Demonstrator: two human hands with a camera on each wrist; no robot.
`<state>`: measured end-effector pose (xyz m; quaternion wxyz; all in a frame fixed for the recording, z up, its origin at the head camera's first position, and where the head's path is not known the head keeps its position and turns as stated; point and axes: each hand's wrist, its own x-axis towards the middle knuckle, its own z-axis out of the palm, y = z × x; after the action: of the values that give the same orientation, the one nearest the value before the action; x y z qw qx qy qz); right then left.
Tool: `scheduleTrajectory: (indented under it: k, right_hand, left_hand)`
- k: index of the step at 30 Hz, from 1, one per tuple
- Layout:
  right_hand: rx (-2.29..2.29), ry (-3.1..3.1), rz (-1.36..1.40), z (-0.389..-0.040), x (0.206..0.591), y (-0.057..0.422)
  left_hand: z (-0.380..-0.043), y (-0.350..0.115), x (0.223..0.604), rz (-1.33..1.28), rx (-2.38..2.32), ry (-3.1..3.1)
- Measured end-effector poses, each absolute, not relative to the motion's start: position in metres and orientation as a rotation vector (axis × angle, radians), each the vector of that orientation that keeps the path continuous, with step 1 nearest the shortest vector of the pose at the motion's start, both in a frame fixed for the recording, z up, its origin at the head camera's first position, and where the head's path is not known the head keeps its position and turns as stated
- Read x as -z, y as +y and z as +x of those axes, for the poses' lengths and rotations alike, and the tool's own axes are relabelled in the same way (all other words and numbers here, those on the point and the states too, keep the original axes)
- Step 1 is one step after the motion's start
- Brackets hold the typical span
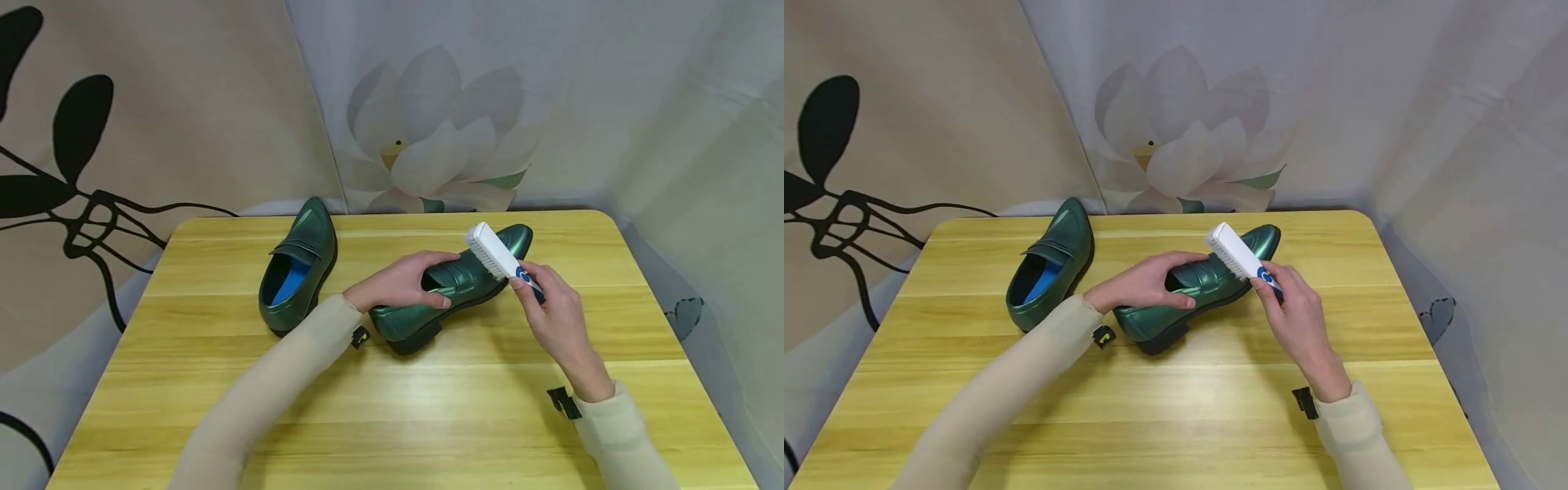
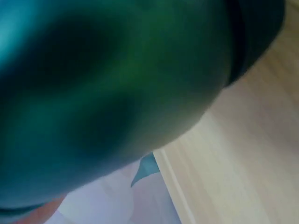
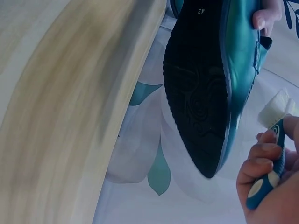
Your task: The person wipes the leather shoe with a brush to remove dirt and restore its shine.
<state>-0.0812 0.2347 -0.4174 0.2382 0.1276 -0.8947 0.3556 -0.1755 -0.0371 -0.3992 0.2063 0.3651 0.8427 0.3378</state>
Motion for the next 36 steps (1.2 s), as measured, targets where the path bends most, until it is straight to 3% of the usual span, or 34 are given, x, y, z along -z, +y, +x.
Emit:
scheduleTrajectory:
  k: [7,19,36]
  right_hand:
    - [-0.95,-2.472,0.317,-0.083,0.421,0.234]
    - [-0.939,-2.55,0.213,-0.085,0.426,0.242]
    - [-0.941,-2.729,0.123,-0.089,0.43,0.243]
  left_hand:
    - [-0.192,-0.028,0.406,1.117,-0.847,2.255]
    - [-0.214,-0.025,0.409,0.981,-0.666,2.262]
    - [-0.18,-0.049,0.394,0.688,-0.552,2.783]
